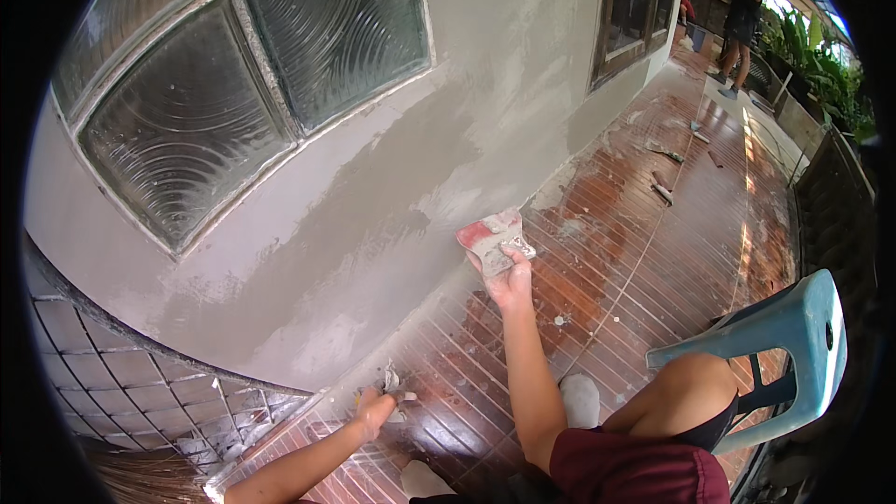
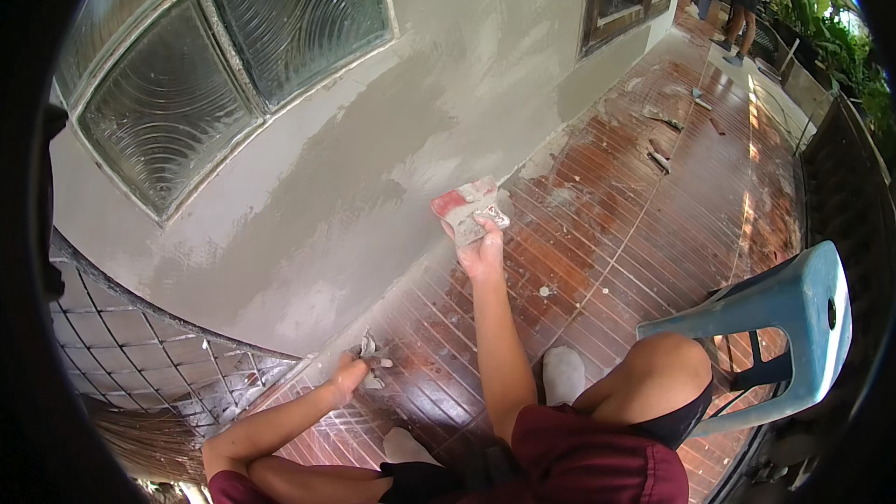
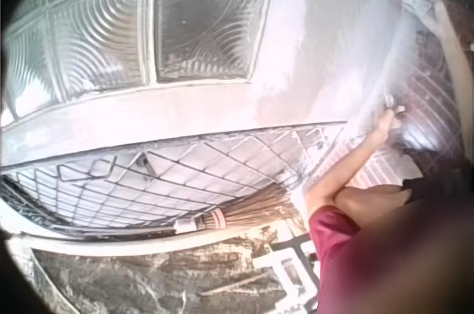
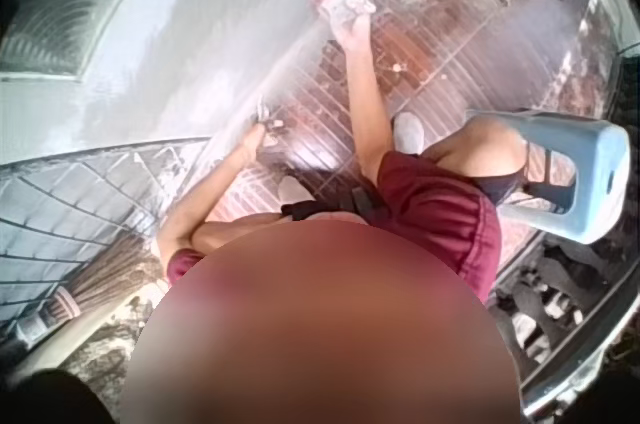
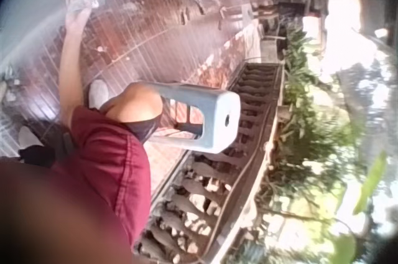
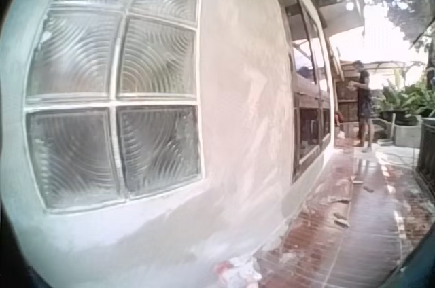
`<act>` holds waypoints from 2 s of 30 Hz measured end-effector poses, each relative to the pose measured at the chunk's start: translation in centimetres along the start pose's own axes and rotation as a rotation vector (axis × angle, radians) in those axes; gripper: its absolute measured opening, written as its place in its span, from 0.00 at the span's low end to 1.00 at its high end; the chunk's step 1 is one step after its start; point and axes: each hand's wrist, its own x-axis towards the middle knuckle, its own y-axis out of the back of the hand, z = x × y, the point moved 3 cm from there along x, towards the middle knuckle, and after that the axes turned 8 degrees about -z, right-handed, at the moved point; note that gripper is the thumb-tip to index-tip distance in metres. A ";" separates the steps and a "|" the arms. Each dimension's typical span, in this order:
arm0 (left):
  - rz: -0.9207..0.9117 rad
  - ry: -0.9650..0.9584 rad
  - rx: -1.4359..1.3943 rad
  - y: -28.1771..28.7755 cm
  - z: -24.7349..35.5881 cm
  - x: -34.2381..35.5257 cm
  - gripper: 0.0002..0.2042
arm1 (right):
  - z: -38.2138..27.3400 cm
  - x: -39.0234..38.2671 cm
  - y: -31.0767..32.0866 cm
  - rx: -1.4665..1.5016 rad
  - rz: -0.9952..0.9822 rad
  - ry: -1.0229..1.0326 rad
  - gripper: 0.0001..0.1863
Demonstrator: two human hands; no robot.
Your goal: The person applies plaster to a wall using a trowel and a cloth. They repeatedly scoop plaster from the cloth onto the trowel and spread it across the wall surface, smoothing it out.
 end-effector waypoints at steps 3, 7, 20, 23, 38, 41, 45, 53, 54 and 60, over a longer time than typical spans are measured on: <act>-0.028 0.071 -0.103 -0.5 0.3 -2.0 0.21 | 0.2 0.7 1.1 -0.175 0.109 0.054 0.30; 0.003 0.066 -0.207 -0.8 1.2 -3.8 0.18 | 0.4 2.3 1.3 -0.442 0.281 0.179 0.20; 0.144 0.138 -0.348 -1.1 1.7 -5.1 0.17 | 1.5 4.6 -1.4 -0.995 0.289 0.287 0.27; 0.113 0.155 -0.360 -1.1 1.4 -5.1 0.18 | 1.8 4.5 -2.1 -1.063 0.289 0.282 0.33; 0.291 0.082 -0.423 0.7 4.8 -10.2 0.18 | 10.7 6.0 -4.3 -1.418 0.118 0.509 0.46; 0.302 0.006 -0.331 0.8 8.0 -9.6 0.19 | 14.0 -0.1 -4.5 -1.476 -0.098 0.373 0.47; 0.234 -0.027 -0.266 -0.6 12.9 -9.9 0.18 | 12.6 -5.5 -2.9 -1.391 -0.081 0.228 0.44; 0.242 -0.101 -0.387 -4.0 17.1 -11.6 0.18 | 4.5 9.0 -1.0 -1.454 0.333 0.468 0.43; 0.294 -0.157 -0.425 -4.6 17.0 -11.7 0.18 | 5.1 9.8 -1.3 -1.455 0.361 0.441 0.43; 0.288 -0.123 -0.451 -4.0 17.4 -10.2 0.18 | 13.9 -0.7 -3.3 -1.559 -0.195 0.411 0.43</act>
